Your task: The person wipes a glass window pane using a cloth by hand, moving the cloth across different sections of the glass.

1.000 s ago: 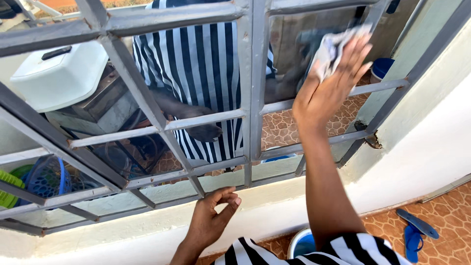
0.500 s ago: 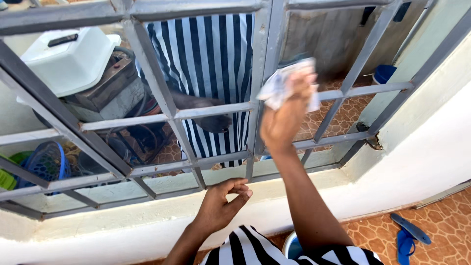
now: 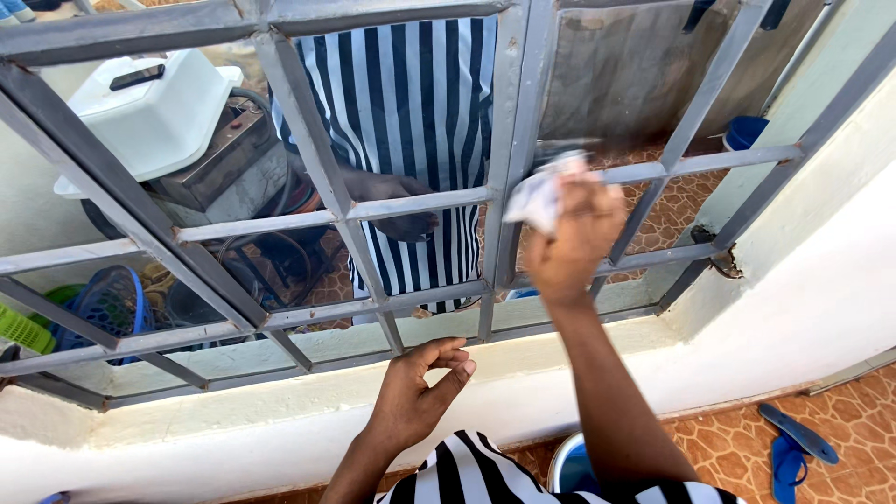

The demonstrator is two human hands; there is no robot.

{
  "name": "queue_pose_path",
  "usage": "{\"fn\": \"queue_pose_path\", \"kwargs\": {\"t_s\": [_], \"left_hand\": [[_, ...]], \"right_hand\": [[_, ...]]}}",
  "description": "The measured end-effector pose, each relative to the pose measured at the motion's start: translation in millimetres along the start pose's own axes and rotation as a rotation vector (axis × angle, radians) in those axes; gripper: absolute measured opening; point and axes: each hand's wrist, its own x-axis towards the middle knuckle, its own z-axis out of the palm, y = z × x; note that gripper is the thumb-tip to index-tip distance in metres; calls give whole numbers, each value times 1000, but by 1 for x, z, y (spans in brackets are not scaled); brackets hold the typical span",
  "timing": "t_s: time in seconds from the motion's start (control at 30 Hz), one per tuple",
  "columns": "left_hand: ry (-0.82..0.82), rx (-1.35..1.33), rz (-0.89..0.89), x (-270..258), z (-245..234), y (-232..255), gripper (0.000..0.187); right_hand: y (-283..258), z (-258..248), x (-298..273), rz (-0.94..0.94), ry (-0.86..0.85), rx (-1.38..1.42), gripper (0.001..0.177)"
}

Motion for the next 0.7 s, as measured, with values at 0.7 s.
{"fn": "queue_pose_path", "kwargs": {"t_s": [0.7], "left_hand": [[102,-77,-76,-16,4,4,46]], "right_hand": [[-27,-7,-8,24,28,-49,50]]}}
